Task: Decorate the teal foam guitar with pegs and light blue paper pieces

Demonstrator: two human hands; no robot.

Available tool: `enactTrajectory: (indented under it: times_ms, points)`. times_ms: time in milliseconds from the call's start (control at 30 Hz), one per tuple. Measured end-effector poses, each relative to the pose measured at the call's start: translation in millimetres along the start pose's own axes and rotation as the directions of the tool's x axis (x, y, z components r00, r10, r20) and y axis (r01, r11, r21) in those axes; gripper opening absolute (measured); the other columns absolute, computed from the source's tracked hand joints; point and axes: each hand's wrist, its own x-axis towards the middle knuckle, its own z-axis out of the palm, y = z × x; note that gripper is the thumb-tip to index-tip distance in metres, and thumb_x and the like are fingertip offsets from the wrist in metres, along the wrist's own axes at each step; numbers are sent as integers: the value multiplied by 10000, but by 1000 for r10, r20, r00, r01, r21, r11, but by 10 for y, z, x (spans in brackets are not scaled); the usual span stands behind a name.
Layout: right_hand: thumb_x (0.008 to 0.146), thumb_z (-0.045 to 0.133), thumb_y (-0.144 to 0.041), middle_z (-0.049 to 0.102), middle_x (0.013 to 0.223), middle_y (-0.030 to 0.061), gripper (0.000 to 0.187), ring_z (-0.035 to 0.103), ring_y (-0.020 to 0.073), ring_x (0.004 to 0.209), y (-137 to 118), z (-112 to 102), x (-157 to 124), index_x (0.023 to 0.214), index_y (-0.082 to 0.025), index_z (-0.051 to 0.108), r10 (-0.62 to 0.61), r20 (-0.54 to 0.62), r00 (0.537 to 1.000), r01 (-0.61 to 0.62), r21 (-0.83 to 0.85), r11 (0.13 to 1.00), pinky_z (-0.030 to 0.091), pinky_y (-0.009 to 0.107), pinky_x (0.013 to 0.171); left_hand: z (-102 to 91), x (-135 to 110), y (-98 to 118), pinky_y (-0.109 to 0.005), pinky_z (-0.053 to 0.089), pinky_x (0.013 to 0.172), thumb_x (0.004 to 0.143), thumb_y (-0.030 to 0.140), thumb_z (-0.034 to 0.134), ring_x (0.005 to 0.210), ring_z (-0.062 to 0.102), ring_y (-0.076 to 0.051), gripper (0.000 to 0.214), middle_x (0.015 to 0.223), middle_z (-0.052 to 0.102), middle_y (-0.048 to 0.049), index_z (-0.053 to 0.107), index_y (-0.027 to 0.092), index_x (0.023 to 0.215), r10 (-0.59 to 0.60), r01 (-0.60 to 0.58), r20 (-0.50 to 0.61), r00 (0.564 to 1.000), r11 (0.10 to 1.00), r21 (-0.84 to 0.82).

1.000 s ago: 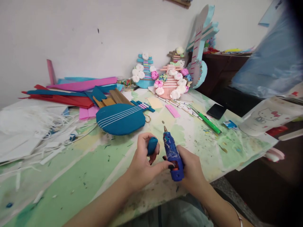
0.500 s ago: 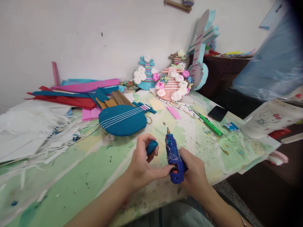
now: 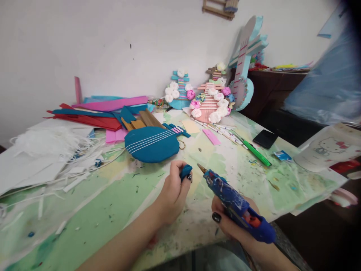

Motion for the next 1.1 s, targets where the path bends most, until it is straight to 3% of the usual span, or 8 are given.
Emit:
enactTrajectory:
  times_ms: [133, 333, 600, 767, 933, 1100]
  points:
    - [810, 593, -349, 391, 555, -60, 247, 331, 50, 408, 4, 21, -24, 681, -192, 452, 67, 56, 996, -73, 127, 989, 276, 207, 396, 5, -13, 1, -282, 354, 634, 940, 216, 339, 684, 432, -125, 113, 828, 470, 5, 343, 233, 1052, 12, -12, 10, 1000, 998, 69]
    - [814, 578, -345, 383, 567, -56, 256, 319, 52, 429, 15, 58, -18, 669, -190, 434, 34, 83, 996, -45, 142, 989, 273, 208, 407, -5, -4, 34, -265, 362, 612, 931, 193, 336, 646, 423, -117, 107, 793, 457, 15, 351, 219, 1033, 66, -67, 12, 998, 990, 123]
    - [808, 554, -295, 408, 558, -46, 223, 366, 80, 480, 13, 95, -27, 650, -197, 431, -28, 26, 999, 28, -3, 1000, 308, 209, 446, -3, -32, 12, -257, 373, 616, 915, 169, 359, 656, 444, -117, 134, 810, 479, 7, 355, 216, 1040, 133, -134, 17, 991, 980, 149]
    - [767, 529, -252, 424, 549, -37, 198, 391, 89, 487, -49, 138, -19, 620, -202, 407, -84, -71, 994, 71, -170, 983, 330, 208, 458, 14, -38, 12, -258, 368, 601, 922, 179, 347, 639, 446, -120, 122, 783, 477, 9, 337, 215, 1038, 137, -137, 13, 991, 982, 130]
    - [763, 524, -209, 395, 538, -46, 188, 369, 78, 467, -68, 139, -5, 621, -201, 401, -222, -3, 975, 204, -380, 902, 316, 190, 436, 7, -38, 39, -269, 371, 615, 916, 175, 351, 679, 465, -135, 124, 789, 473, -2, 339, 210, 1033, 138, -138, 14, 990, 978, 155]
    - [748, 534, -175, 430, 558, -38, 170, 409, 80, 482, -14, 151, -17, 629, -198, 416, -236, 6, 972, 211, -468, 858, 351, 176, 452, -6, -24, 41, -276, 375, 630, 913, 165, 336, 698, 469, -141, 117, 808, 475, -8, 340, 210, 1021, 149, -155, 50, 988, 974, 163]
